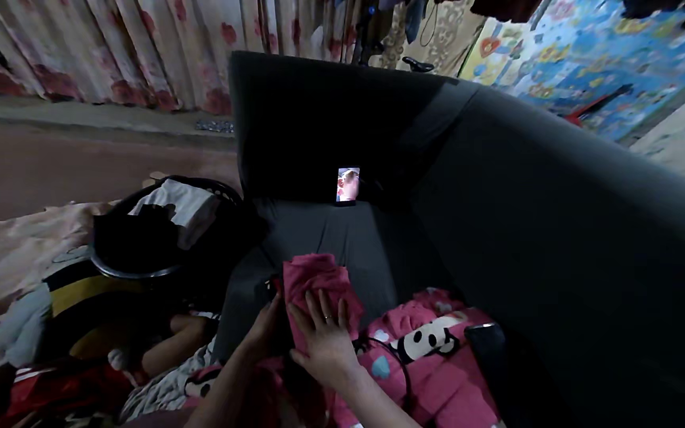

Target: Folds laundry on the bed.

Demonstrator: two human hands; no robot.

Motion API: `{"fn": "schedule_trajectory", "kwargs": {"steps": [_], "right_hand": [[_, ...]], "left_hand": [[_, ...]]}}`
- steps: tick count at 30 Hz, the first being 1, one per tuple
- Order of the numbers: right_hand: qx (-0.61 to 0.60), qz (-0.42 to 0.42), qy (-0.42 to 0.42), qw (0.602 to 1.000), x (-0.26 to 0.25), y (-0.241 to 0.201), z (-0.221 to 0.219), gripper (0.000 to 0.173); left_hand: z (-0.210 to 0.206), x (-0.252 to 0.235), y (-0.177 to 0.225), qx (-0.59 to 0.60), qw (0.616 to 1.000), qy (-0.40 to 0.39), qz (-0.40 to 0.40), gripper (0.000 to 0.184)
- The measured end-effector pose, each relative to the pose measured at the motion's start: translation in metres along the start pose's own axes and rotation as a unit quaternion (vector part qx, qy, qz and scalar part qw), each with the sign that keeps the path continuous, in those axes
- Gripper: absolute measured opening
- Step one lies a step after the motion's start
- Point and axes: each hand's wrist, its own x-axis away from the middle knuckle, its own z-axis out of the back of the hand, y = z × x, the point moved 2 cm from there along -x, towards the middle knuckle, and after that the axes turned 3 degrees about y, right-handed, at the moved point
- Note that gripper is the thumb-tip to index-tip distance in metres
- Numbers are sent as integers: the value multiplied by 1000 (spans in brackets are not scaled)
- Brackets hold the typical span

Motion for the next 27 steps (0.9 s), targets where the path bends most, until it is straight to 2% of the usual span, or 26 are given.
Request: {"fn": "schedule_trajectory", "kwargs": {"steps": [2,4,6,7,10,15,19,24,27], "right_hand": [[-2,13,14,1000,2,4,-4,76],[-6,25,-8,1000,6,-1,0,73],[-6,44,-18,999,10,-5,-2,74],[-2,47,-19,999,11,-7,-4,73],[22,42,-32,998,8,-10,-7,71],[18,37,-36,998,8,-6,-8,74],[2,37,-31,999,9,-5,-7,70],[7,34,-37,999,8,-5,-8,71],[7,38,-25,999,8,-4,-9,70]], "left_hand": [[-1,4,11,-163,982,85,-30,53],[-4,18,27,-309,935,150,-86,49],[-4,27,34,-397,884,182,-167,48],[-4,29,37,-408,874,183,-190,44],[-7,28,38,-359,895,177,-199,40],[-11,32,37,-344,894,200,-206,47],[-13,33,42,-338,917,150,-148,58],[-7,34,47,-332,924,120,-143,40],[-8,36,47,-341,917,124,-164,36]]}}
